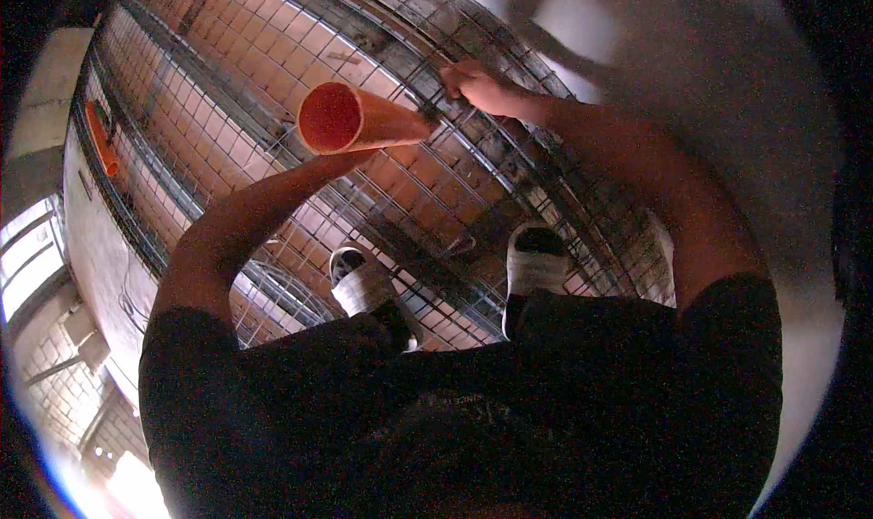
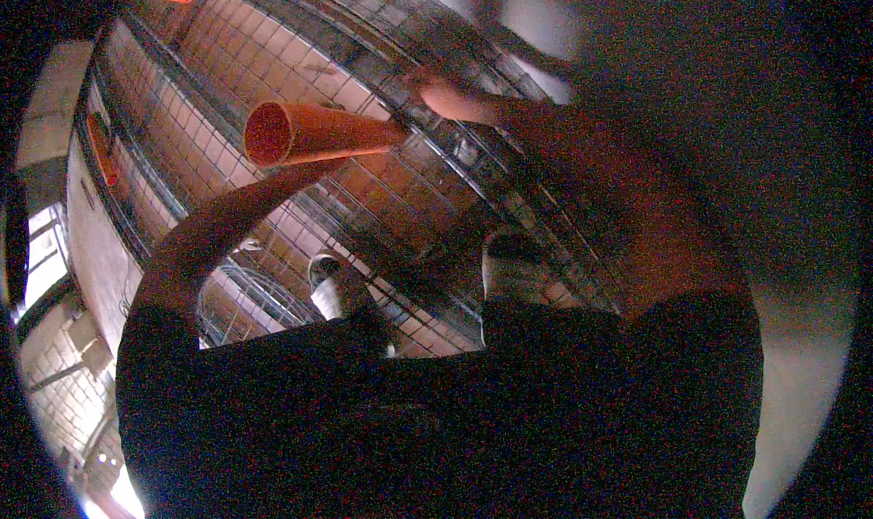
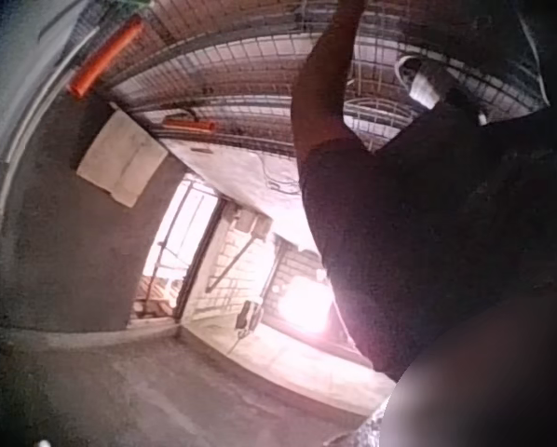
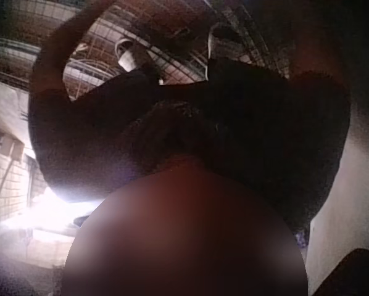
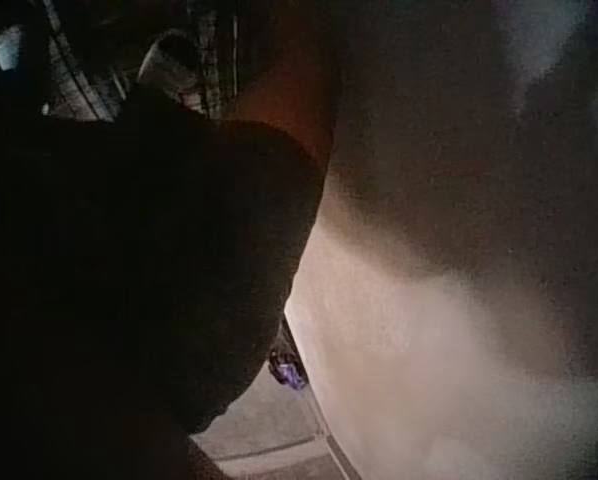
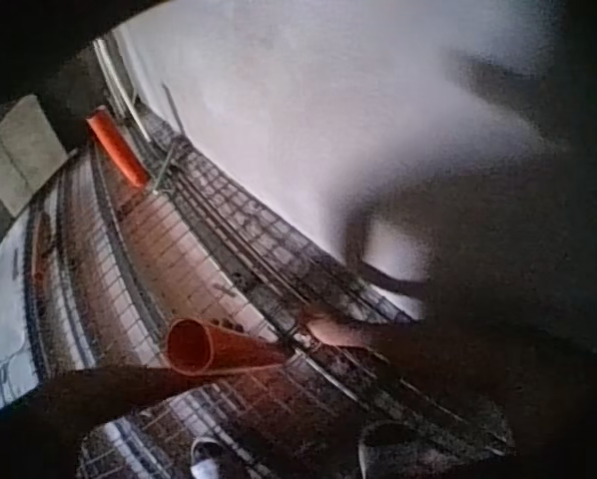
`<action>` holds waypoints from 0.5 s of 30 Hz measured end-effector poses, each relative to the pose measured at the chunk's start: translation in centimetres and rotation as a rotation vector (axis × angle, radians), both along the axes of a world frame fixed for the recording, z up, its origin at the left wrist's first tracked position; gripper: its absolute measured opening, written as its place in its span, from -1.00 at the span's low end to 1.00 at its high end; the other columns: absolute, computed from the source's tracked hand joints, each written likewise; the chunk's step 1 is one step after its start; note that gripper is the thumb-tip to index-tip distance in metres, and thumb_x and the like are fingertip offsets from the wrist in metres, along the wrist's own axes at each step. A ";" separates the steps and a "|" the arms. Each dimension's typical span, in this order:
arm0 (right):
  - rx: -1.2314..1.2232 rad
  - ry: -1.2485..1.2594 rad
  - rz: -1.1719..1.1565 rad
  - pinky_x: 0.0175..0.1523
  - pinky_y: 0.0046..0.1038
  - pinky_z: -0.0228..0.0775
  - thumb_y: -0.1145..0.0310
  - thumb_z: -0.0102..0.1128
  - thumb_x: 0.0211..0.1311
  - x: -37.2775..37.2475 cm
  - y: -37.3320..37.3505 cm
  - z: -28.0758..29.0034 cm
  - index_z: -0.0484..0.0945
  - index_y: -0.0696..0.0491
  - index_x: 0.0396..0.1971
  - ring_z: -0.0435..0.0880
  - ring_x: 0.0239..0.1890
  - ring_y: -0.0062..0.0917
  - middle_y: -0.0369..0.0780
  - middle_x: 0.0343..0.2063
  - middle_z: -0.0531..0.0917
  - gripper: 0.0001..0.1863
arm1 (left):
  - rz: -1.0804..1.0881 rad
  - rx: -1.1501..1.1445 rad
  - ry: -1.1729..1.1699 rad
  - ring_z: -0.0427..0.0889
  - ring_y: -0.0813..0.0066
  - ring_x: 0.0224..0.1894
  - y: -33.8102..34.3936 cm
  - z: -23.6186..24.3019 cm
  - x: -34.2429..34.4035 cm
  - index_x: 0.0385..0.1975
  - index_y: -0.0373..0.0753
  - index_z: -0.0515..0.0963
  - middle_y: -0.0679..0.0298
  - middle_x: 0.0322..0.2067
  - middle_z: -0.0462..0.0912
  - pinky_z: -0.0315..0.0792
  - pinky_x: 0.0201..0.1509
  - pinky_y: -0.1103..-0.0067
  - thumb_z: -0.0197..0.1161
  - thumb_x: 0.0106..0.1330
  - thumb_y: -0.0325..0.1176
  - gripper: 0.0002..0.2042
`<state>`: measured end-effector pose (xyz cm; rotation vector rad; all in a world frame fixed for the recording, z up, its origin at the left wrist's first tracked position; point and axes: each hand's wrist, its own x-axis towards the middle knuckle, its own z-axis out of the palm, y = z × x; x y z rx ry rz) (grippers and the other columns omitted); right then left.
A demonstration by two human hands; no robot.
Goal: The recorder uses wire to secure an orange PVC pipe to a wire mesh floor grid for concrete reinforcement.
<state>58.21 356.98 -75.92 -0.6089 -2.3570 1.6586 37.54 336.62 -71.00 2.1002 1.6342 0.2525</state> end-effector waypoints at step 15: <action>0.543 -0.127 0.169 -0.30 -0.23 0.33 0.02 -0.18 0.35 -1.3 -1.3 5.3 0.49 0.05 -0.53 0.56 -0.40 -0.21 -0.13 -0.53 0.58 -0.55 | -0.004 0.040 -0.413 0.42 0.30 0.03 5.4 -6.6 -4.0 0.02 0.00 0.44 0.21 -0.03 0.50 0.14 0.16 0.03 0.23 0.06 0.02 -0.50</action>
